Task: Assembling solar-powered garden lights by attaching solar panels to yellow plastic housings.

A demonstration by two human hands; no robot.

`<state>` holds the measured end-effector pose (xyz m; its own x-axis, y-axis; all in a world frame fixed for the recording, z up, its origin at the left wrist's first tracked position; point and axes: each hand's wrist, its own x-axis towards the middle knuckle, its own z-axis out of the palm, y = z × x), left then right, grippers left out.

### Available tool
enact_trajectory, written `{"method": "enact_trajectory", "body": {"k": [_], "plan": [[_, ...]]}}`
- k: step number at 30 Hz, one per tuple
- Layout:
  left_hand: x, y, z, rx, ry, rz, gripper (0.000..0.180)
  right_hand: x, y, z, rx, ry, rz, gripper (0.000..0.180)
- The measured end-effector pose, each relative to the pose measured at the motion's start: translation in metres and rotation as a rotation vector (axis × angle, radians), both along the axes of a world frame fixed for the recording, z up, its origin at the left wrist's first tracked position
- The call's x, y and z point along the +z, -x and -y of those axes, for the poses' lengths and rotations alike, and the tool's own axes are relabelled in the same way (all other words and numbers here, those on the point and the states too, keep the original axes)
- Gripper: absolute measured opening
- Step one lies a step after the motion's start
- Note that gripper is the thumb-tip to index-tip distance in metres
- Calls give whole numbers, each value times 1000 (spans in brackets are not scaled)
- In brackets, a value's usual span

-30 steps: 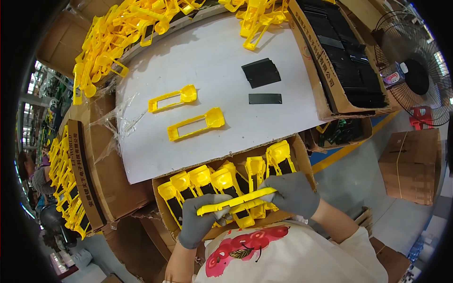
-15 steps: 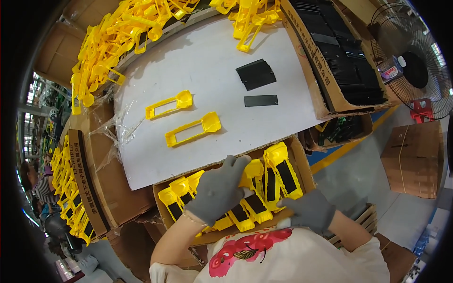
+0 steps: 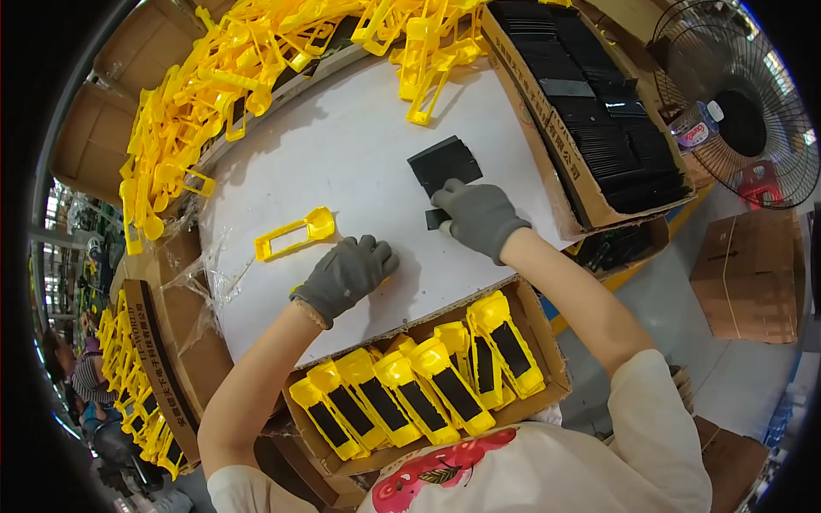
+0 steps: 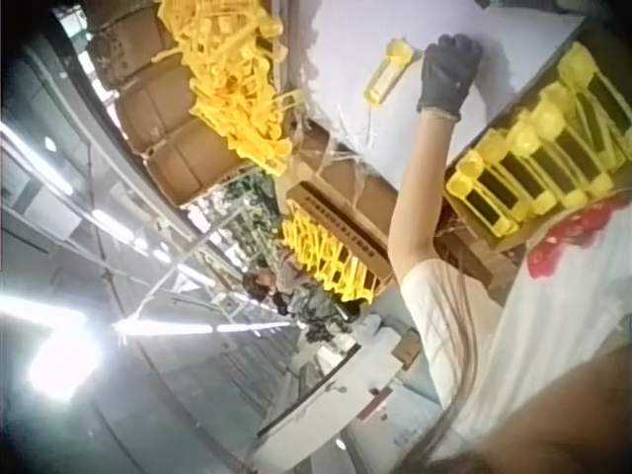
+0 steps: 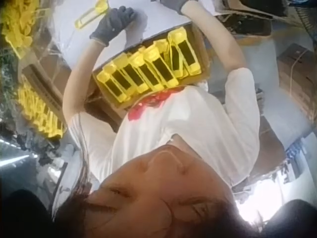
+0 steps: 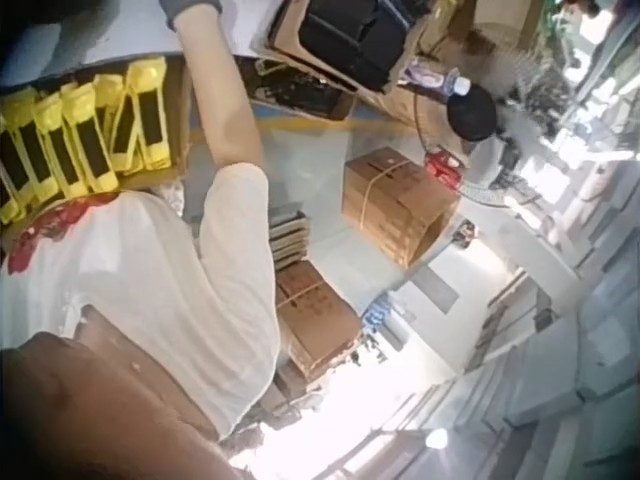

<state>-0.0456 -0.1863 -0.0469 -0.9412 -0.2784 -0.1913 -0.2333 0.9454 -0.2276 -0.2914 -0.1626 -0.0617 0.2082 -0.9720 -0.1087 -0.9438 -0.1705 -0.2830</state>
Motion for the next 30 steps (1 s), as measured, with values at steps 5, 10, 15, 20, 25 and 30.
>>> {"method": "enact_trajectory", "body": {"k": [5, 10, 15, 20, 25, 30], "plan": [[18, -6, -6, 24, 36, -104, 11, -2, -7, 9, 46, -96, -17, 27], [78, -32, -33, 442, 42, -318, 15, 39, 8, -21, -110, -82, 334, 20], [90, -80, -95, 1313, -992, -1079, 6, 85, 4, -86, -331, -148, 998, 15], [58, -47, -153, 1335, -1533, -1437, 23, 103, -18, -145, -155, -250, 1087, 23], [61, -31, -174, 1291, -1699, -1397, 30, 91, -35, -150, -16, -179, 1049, 19], [65, -22, -180, 1303, -1707, -1444, 29, 86, -39, -151, -43, -172, 827, 16]]}}
